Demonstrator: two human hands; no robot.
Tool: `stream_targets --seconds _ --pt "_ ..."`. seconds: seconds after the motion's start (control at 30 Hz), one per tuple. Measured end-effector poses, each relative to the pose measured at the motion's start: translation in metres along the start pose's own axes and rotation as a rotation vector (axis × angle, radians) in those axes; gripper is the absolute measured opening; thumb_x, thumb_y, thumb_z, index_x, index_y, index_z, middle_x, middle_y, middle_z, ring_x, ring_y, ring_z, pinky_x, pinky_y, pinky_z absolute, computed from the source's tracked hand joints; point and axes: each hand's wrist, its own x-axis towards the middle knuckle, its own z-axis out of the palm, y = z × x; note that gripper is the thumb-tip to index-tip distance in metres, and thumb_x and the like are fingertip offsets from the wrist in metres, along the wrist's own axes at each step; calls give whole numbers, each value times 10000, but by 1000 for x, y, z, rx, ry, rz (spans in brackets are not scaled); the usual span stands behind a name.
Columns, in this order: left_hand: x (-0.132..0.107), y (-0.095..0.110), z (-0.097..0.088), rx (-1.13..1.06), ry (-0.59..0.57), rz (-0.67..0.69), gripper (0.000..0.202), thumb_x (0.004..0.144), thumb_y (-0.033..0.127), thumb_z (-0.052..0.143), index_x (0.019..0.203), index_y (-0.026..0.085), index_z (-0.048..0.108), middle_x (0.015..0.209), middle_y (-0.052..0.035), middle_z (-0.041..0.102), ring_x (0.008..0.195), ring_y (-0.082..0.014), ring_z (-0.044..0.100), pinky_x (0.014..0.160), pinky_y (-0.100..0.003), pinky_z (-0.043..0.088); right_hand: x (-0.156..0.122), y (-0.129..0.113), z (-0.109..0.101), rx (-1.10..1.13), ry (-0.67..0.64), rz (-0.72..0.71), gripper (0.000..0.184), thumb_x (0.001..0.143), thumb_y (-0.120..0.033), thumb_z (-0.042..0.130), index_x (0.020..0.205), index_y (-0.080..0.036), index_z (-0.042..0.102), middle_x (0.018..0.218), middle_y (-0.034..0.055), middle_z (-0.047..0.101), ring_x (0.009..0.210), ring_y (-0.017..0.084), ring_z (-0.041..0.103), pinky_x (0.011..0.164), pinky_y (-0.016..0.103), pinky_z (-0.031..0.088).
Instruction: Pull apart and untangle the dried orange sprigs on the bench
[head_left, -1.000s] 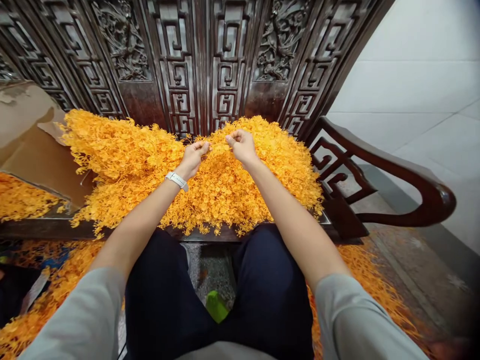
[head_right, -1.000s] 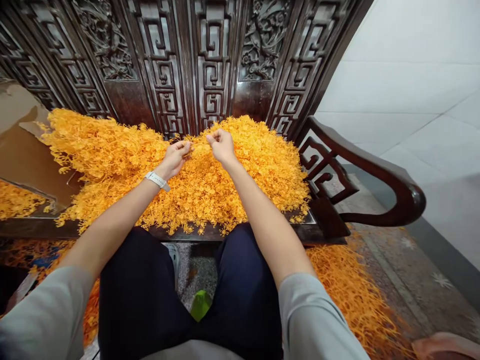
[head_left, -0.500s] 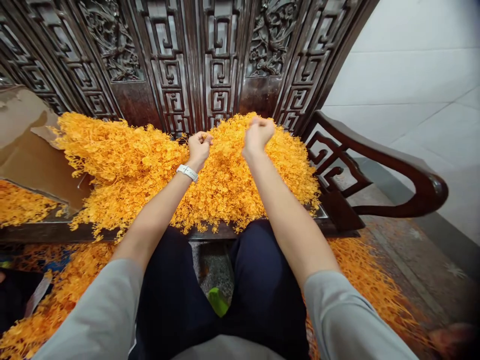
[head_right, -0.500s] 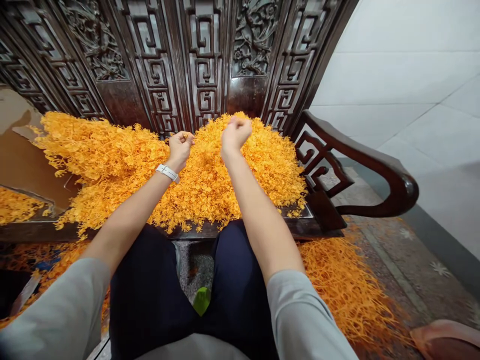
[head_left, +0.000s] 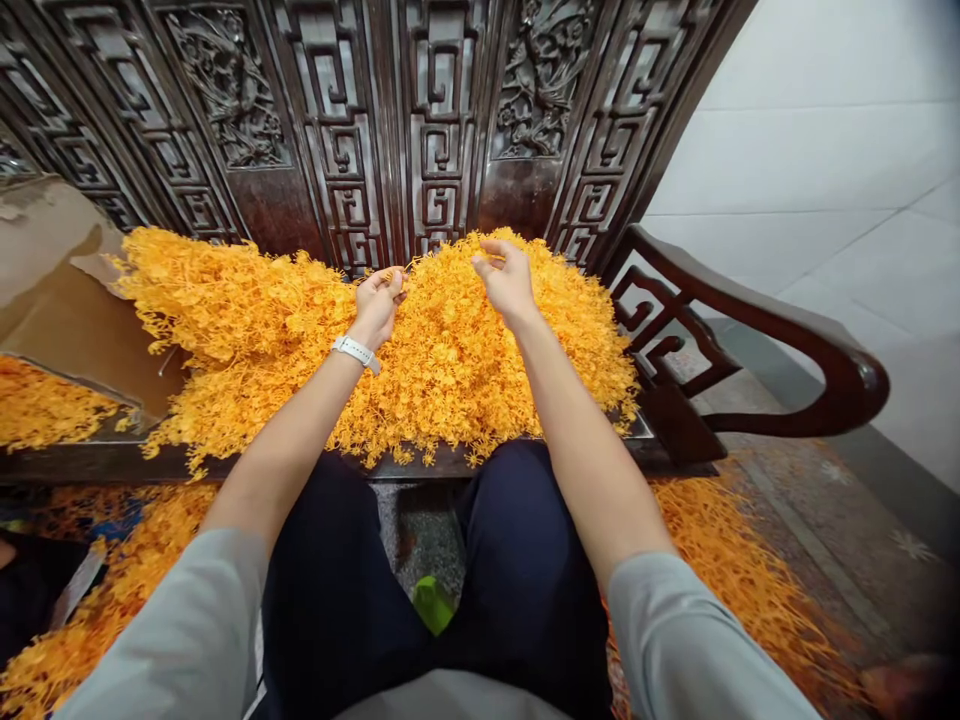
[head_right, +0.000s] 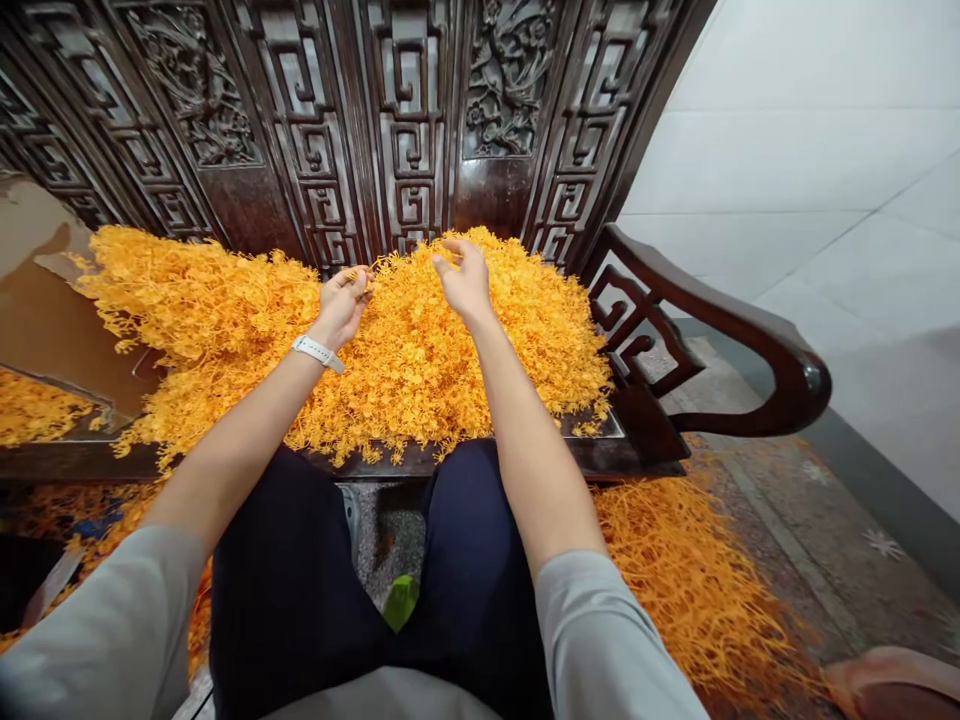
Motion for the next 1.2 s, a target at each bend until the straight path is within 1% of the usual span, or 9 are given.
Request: stream_targets --seconds 0.1,0.2,0.37,0.53,0.67,0.8,0.93,1.07,1.2 --pt "-4 3 2 -46 -29 7 169 978 79 690 875 202 745 937 -40 757 760 -96 663 800 -271 574 -8 -5 4 -173 11 -122 662 912 -794 650 1205 -203 701 1406 179 634 1388 339 565 1260 571 395" --pt "-11 3 8 -70 -122 21 144 934 60 724 915 202 741 977 -38 779 812 -101 707 849 -279 601 -18 -18 18 -182 -17 -142 663 936 -817 598 1176 -207 699 1285 156 701 1298 329 616 1222 570 423" --pt "-27 -1 23 -2 -310 9 258 782 31 827 977 191 772 1098 -58 806 884 -114 729 910 -293 601 -20 -28 38 130 -87 130 323 1031 -527 664 1077 -207 644 863 41 700 746 182 644 836 390 569" --pt "-31 7 25 79 -408 0 257 788 147 846 1029 236 836 1237 -56 801 1065 -162 716 907 -290 559 -17 -16 36 119 11 66 170 1006 -290 707 891 -219 604 804 0 662 768 144 624 794 317 506" --pt "-24 11 18 81 -333 -68 283 979 490 717 953 246 858 1225 -76 808 1058 -195 708 789 -286 533 -21 -17 31 21 -52 -92 191 981 -195 688 829 -221 576 777 -11 619 734 150 572 754 340 444" --pt "-15 5 17 97 -179 -36 152 915 215 796 766 210 822 875 -66 785 805 -132 663 692 -246 479 -24 -24 33 -88 -85 -176 242 927 -73 639 786 -229 520 754 -18 572 721 152 527 735 347 409" --pt "-14 3 22 138 -220 46 261 858 34 751 641 176 782 677 -36 693 636 -93 589 662 -246 468 -13 -16 27 -135 120 -43 248 901 -55 585 767 -233 476 745 -12 542 727 155 546 751 351 449" --pt "-11 13 13 100 -202 81 302 799 -47 706 596 173 749 727 -36 710 623 -72 588 608 -218 451 6 13 -5 -196 444 131 145 994 -122 460 911 -210 540 883 38 560 877 202 626 877 426 522" --pt "-3 24 -8 -21 -127 2 220 826 4 736 798 204 825 929 -59 790 710 -91 654 578 -197 484 5 30 -27 -254 300 43 248 1022 -320 584 1233 -189 589 1179 137 604 1063 266 655 962 498 559"
